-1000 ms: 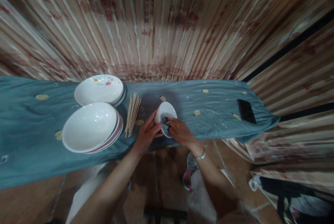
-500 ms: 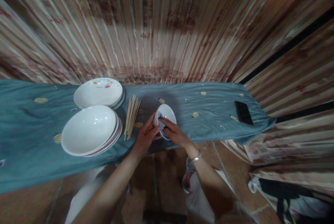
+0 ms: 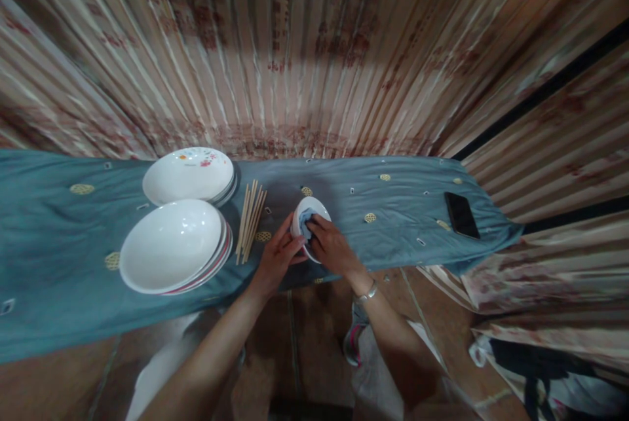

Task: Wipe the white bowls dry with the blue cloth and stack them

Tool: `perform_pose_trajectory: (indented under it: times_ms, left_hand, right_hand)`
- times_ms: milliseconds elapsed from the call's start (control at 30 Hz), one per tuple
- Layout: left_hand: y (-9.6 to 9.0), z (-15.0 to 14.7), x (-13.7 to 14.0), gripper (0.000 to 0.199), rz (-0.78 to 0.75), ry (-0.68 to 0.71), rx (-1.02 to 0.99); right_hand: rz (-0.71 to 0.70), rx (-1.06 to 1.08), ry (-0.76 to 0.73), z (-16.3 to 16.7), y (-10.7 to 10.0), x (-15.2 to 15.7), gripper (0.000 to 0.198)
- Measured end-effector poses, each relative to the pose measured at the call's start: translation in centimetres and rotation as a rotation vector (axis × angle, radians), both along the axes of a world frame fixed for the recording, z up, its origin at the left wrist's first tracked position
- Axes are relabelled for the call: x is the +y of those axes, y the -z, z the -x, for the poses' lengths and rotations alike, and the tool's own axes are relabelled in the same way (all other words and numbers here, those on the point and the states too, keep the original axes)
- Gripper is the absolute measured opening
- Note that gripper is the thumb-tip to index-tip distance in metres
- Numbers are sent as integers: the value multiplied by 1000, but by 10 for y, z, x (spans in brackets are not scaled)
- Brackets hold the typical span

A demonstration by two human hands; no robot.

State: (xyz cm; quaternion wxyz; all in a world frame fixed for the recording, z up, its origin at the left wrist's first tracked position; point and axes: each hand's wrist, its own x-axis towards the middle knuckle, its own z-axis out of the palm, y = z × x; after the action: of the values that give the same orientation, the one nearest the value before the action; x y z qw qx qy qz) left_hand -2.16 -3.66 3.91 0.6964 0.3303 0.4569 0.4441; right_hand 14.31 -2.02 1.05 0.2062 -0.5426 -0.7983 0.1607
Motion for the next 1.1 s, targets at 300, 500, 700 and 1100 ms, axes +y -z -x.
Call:
perform_pose_trajectory:
  times_ms: [300,500,700,1100]
  left_hand:
    - [-1,-1,1,89,-10,16,18]
    - [2,0,2,90,-23,24,4]
    - [4,-1,2,91,-22,2,3]
    - [6,-4,1,93,-19,11,-21]
  right_hand:
    - [97,22,-51,-14,-6,-4,35]
    - [307,260,-122,-20,-13,-4,35]
    - [455,646,-136,-15,-12,-6,28]
    - [314,985,48,7,0,-2,42]
